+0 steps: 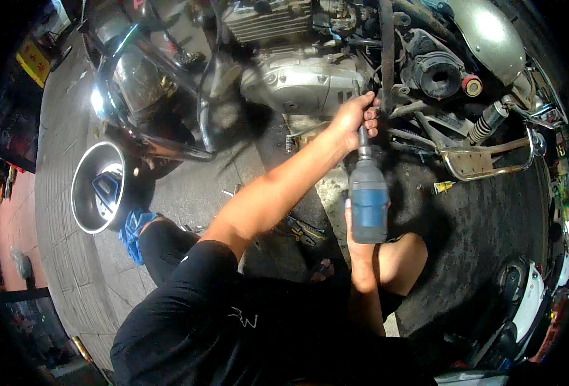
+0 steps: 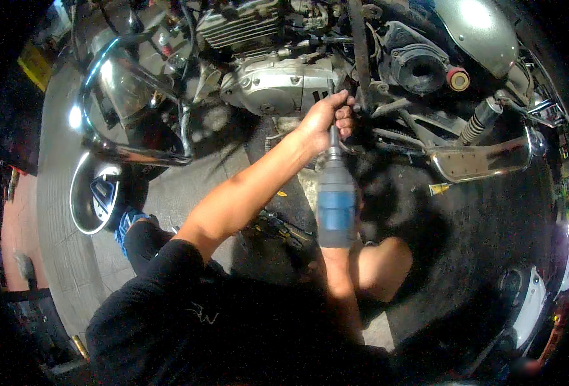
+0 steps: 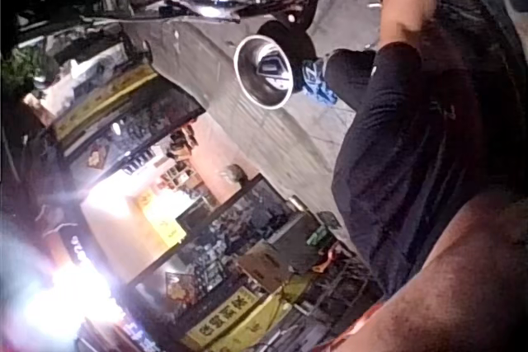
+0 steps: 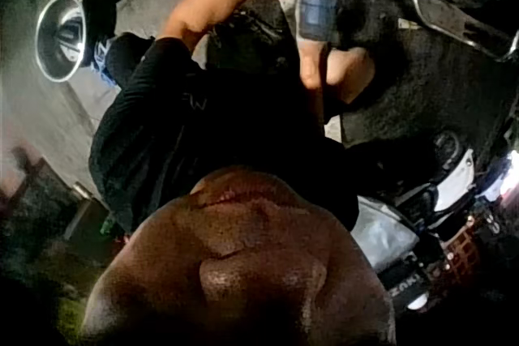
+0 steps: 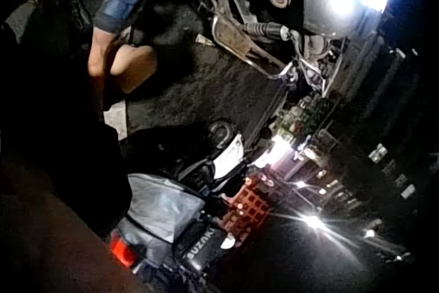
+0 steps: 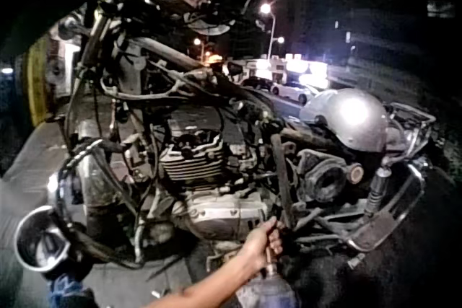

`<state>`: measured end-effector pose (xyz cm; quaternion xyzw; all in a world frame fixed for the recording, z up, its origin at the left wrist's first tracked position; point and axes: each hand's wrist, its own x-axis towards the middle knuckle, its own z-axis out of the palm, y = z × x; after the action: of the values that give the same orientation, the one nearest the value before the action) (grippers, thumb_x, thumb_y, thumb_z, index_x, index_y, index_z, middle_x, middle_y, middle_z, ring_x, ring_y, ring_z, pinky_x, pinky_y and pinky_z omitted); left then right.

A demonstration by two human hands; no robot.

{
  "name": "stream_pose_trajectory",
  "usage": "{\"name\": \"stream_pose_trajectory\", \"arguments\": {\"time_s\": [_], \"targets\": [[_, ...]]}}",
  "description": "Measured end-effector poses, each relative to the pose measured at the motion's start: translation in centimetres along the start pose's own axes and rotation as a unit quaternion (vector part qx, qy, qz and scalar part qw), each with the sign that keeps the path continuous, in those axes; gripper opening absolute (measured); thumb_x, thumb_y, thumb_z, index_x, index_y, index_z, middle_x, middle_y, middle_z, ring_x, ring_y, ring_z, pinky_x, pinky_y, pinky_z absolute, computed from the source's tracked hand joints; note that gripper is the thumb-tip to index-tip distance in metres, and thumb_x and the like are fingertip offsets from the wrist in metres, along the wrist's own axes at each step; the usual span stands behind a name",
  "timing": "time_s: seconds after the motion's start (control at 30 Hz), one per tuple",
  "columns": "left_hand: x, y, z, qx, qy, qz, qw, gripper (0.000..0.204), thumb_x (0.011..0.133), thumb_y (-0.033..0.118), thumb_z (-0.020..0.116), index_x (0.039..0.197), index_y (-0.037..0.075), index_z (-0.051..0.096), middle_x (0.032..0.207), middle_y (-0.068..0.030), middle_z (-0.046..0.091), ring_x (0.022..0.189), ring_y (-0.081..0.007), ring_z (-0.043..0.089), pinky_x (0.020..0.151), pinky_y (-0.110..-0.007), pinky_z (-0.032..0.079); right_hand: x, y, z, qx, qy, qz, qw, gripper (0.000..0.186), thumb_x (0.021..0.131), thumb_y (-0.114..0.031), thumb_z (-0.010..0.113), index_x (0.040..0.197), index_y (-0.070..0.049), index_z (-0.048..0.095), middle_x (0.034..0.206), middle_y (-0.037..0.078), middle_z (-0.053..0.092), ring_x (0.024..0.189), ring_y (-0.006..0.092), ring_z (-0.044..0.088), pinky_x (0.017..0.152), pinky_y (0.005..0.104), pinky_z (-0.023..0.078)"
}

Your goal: The person removes an engine cover from a motorcycle using an impact driver and a wrench, then wipes the internal components with a cloth and handles the gears.

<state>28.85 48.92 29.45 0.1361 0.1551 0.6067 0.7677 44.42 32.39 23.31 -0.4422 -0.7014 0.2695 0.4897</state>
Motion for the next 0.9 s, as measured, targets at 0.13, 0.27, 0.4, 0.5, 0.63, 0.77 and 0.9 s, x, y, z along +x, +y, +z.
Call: {"name": "stream_pose_trajectory", "arguments": {"time_s": [0.13, 0.27, 0.4, 0.5, 0.63, 0.77, 0.9], "targets": [[0.1, -0.6, 0.8, -0.003, -0.003, 0.004, 1.000, 0.022, 0.101, 0.031, 0.045, 0.090, 0.012, 0.049, 0.056, 0.0065, 0.034, 0.045, -0.0077, 0.033, 0.043, -0.024, 0.031, -1.1, 1.1, 0.6, 0.041, 0.004, 0.033, 0.999, 0.025, 0.090, -0.004, 0.062, 0.115, -0.002, 0.058, 0.103, 0.006, 0.064, 0.084, 0.0131, 0.059, 0.076, 0.0285, 0.051], [-0.3, -0.1, 0.5, 0.003, -0.002, -0.006, 1.000, 0.022, 0.101, 0.030, 0.046, 0.090, 0.012, 0.049, 0.055, 0.0064, 0.034, 0.044, -0.0075, 0.034, 0.041, -0.024, 0.030, -1.5, 1.2, 1.0, 0.066, -0.002, 0.053, 0.996, 0.025, 0.091, -0.005, 0.063, 0.115, -0.002, 0.059, 0.103, 0.006, 0.064, 0.086, 0.0129, 0.059, 0.078, 0.0281, 0.050], [-0.5, 0.3, 0.3, 0.024, -0.009, 0.002, 1.000, 0.023, 0.101, 0.032, 0.047, 0.090, 0.012, 0.050, 0.055, 0.0072, 0.034, 0.044, -0.0064, 0.034, 0.041, -0.023, 0.031, -2.0, 2.3, 1.5, 0.088, 0.022, 0.025, 0.996, 0.022, 0.090, -0.008, 0.065, 0.111, -0.001, 0.061, 0.101, 0.008, 0.065, 0.089, 0.0184, 0.061, 0.081, 0.0322, 0.050], [-0.9, 0.2, 0.3, 0.022, -0.004, 0.005, 1.000, 0.021, 0.101, 0.029, 0.048, 0.091, 0.011, 0.051, 0.055, 0.0060, 0.037, 0.044, -0.0074, 0.035, 0.040, -0.024, 0.030, -2.1, 2.0, 1.6, 0.145, 0.019, 0.037, 0.989, 0.021, 0.090, -0.010, 0.067, 0.108, 0.000, 0.063, 0.099, 0.010, 0.066, 0.091, 0.0216, 0.061, 0.083, 0.0348, 0.050], [-1.7, -0.5, 1.0, 0.041, 0.038, 0.027, 0.998, 0.020, 0.101, 0.031, 0.046, 0.094, 0.012, 0.049, 0.057, 0.0054, 0.038, 0.043, -0.0073, 0.035, 0.039, -0.024, 0.031, -2.4, 1.1, 0.8, 0.238, 0.026, 0.119, 0.964, 0.022, 0.088, -0.010, 0.069, 0.108, -0.001, 0.064, 0.099, 0.009, 0.066, 0.089, 0.0203, 0.060, 0.082, 0.0339, 0.050], [-3.6, -3.3, 3.0, 0.094, 0.065, 0.060, 0.992, 0.019, 0.101, 0.032, 0.046, 0.096, 0.014, 0.046, 0.059, 0.0034, 0.041, 0.042, -0.0082, 0.038, 0.038, -0.025, 0.033, -3.5, 1.4, -1.9, -0.171, -0.027, -0.131, 0.976, 0.032, 0.099, -0.014, 0.048, 0.130, -0.009, 0.050, 0.115, 0.007, 0.060, 0.094, 0.0146, 0.061, 0.078, 0.0280, 0.053], [-3.6, -6.8, 2.7, 0.155, 0.076, 0.020, 0.985, 0.019, 0.102, 0.027, 0.046, 0.090, 0.014, 0.040, 0.064, 0.0007, 0.045, 0.047, -0.0101, 0.039, 0.041, -0.027, 0.034, -5.8, 1.3, -2.3, 0.100, 0.034, 0.038, 0.994, 0.025, 0.091, -0.011, 0.062, 0.115, -0.002, 0.059, 0.105, 0.006, 0.062, 0.092, 0.0164, 0.059, 0.080, 0.0295, 0.050]]}}
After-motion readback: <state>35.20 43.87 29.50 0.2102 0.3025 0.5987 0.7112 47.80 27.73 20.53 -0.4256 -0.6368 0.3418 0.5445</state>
